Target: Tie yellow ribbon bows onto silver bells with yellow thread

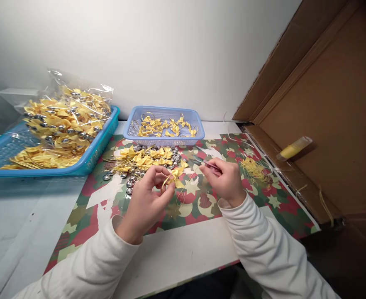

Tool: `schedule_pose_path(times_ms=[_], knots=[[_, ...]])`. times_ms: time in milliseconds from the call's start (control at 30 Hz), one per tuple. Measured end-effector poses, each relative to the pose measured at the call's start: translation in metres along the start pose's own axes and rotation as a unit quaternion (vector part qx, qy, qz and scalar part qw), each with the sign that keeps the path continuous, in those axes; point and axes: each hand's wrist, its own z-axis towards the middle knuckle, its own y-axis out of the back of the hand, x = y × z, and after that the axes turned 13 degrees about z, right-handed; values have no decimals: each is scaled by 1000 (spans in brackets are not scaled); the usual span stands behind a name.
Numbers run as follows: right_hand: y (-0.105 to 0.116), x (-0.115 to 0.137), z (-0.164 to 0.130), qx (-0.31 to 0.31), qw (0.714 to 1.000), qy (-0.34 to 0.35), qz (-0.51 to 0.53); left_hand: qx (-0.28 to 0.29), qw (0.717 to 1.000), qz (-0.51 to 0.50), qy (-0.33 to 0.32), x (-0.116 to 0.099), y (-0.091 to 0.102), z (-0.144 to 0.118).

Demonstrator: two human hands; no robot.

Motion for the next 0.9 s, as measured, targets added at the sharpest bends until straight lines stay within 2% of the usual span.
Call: schedule_pose_path(times_ms=[67, 133, 200, 267, 367, 467, 500, 567, 633, 767, 900], knots=[[-1, -6, 3, 25, 993, -88, -69, 4, 1000, -14, 0, 1, 0, 0], [-4, -11, 5, 76, 974, -159, -139, 1, 1000, -13, -13, 2, -1, 0], [-7, -15, 4, 118, 956, -197, -184, -4, 999, 8, -34, 2, 0, 0], [-9, -18, 4, 133, 949, -197, -207, -9, 997, 41, -59, 2, 1, 1], [-9, -18, 4, 109, 959, -154, -213, -18, 991, 96, -96, -1, 2, 0], [-9, -10, 3, 70, 989, -47, -125, -21, 977, 151, -146, -1, 2, -1], [-10, -5, 2, 78, 994, 6, -72, -19, 971, 170, -166, -1, 2, -1], [-12, 4, -2, 125, 986, 107, 17, -14, 956, 208, -204, 1, 1, -2], [-15, 11, -6, 150, 975, 159, 31, -2, 942, 240, -235, 4, 1, -1], [-21, 16, -12, 173, 974, 147, -4, 27, 916, 277, -291, 4, 1, 0], [-23, 15, -12, 215, 969, 125, -17, 24, 897, 300, -325, 4, 1, 1]])
